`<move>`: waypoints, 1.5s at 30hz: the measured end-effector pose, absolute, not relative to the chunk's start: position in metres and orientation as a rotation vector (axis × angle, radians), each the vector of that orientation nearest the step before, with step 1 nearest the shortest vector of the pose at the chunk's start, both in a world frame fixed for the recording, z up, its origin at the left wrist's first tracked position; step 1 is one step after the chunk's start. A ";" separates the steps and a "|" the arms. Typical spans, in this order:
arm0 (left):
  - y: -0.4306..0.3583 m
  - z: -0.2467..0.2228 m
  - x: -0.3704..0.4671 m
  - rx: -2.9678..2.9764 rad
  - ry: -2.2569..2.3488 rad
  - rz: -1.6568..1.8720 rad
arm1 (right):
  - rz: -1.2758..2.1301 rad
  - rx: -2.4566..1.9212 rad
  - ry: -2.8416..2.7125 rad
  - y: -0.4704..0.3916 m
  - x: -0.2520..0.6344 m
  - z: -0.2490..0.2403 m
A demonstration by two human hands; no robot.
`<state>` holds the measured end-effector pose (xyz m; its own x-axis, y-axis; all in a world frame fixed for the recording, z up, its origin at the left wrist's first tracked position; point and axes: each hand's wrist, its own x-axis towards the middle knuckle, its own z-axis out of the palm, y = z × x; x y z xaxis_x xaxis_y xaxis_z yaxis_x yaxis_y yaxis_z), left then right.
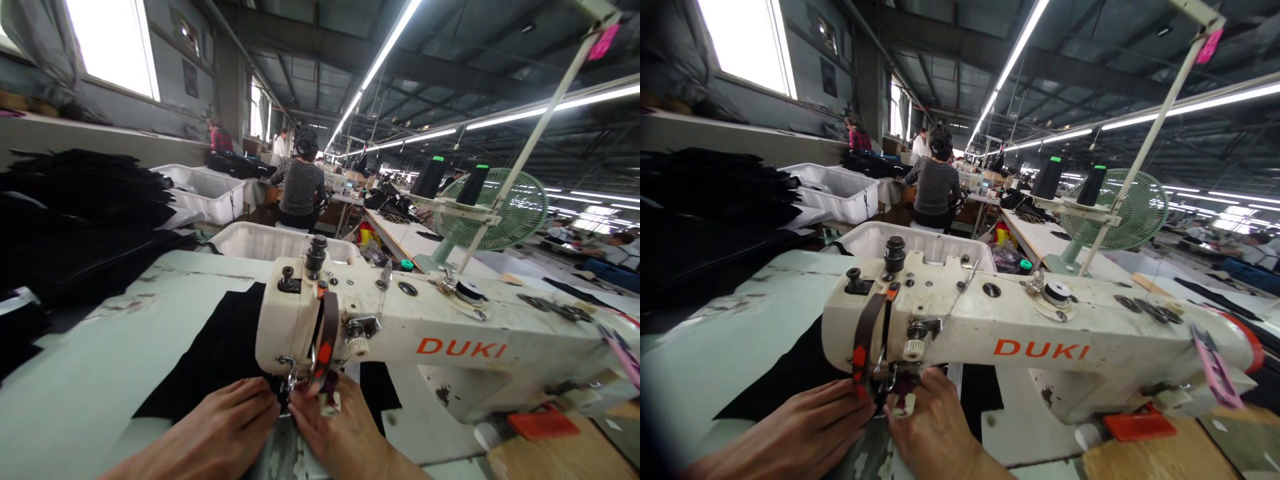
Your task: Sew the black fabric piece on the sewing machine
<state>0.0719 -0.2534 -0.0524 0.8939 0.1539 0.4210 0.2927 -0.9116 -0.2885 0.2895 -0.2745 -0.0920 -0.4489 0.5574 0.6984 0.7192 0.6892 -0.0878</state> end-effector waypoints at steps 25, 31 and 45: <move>-0.256 -0.071 0.055 -2.815 -0.691 -0.508 | -0.448 -0.897 -2.214 -0.281 0.290 -0.083; -0.258 -0.072 0.054 -2.782 -0.677 -0.516 | -0.444 -0.916 -2.248 -0.281 0.296 -0.090; -0.227 -0.038 0.049 -3.228 -0.885 -0.608 | -0.189 -1.008 -2.186 -0.281 0.298 -0.095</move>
